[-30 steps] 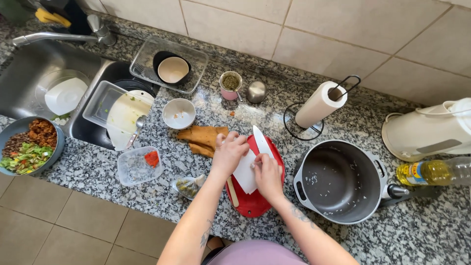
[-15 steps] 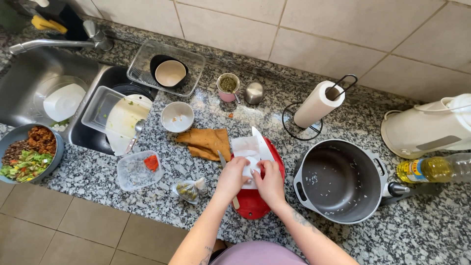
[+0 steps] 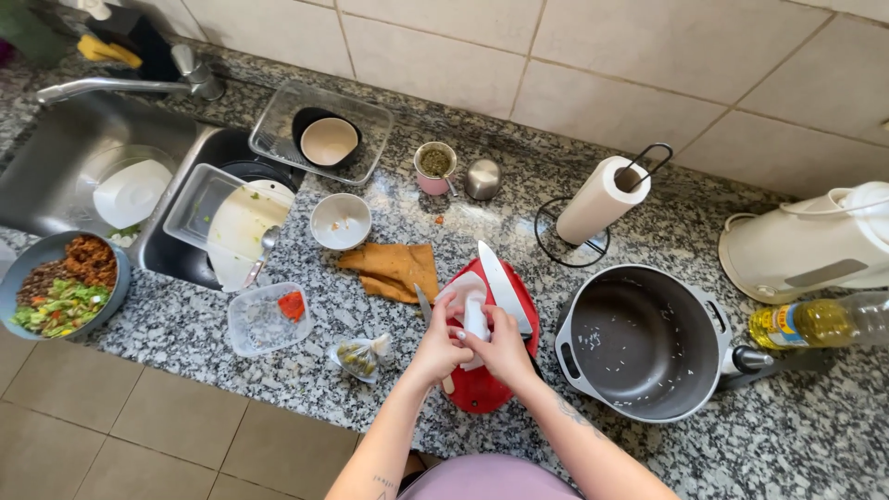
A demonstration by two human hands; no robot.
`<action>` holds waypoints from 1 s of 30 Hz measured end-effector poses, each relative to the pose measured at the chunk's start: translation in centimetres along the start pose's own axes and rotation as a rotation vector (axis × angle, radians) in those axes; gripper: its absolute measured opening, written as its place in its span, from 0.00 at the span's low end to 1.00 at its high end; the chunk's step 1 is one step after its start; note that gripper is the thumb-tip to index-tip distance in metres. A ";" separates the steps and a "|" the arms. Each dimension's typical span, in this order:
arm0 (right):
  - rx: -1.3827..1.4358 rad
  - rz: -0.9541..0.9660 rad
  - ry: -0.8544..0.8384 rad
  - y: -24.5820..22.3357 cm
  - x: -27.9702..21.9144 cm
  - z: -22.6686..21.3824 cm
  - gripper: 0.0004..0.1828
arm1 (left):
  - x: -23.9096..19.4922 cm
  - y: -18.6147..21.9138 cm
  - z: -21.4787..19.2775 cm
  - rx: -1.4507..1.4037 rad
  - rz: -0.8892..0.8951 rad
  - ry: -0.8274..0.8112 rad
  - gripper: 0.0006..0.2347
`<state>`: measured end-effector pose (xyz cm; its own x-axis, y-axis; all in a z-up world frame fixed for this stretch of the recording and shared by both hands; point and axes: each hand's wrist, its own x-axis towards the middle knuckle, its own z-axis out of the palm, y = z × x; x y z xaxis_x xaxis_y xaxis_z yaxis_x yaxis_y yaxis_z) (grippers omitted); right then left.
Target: The person prepares a meal by chopping a small ingredient with a knife and adding it to a bowl containing grains and vegetables. They then wrap a piece of avocado in a paper towel, place it in a container, and store it in the refrigerator.
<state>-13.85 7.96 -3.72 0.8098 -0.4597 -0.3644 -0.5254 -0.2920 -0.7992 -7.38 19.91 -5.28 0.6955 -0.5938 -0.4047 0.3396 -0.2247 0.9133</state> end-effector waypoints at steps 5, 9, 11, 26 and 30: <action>0.079 -0.075 -0.036 -1.3 -2.3 0.2 0.33 | -4.6 4.4 -0.7 -0.097 -0.052 0.105 0.33; -0.234 -0.535 0.063 -1.3 -4.0 1.8 0.33 | -5.1 4.4 -3.0 -0.090 -0.098 0.300 0.26; -0.252 -0.589 0.003 -3.1 -5.7 1.6 0.31 | -6.2 5.0 -3.6 -0.069 -0.118 0.347 0.15; -0.150 -0.746 -0.285 -7.8 -5.8 8.4 0.29 | -13.9 4.1 -12.4 -0.690 -0.232 0.276 0.20; -0.230 -1.001 -0.203 -10.5 -4.3 14.7 0.30 | -12.6 -0.1 -19.4 -0.506 -0.006 0.234 0.07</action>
<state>-7.93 25.36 -0.82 0.9196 0.2230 0.3234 0.3896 -0.6239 -0.6775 -3.87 42.42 -1.10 0.7951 -0.3933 -0.4617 0.5655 0.2054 0.7988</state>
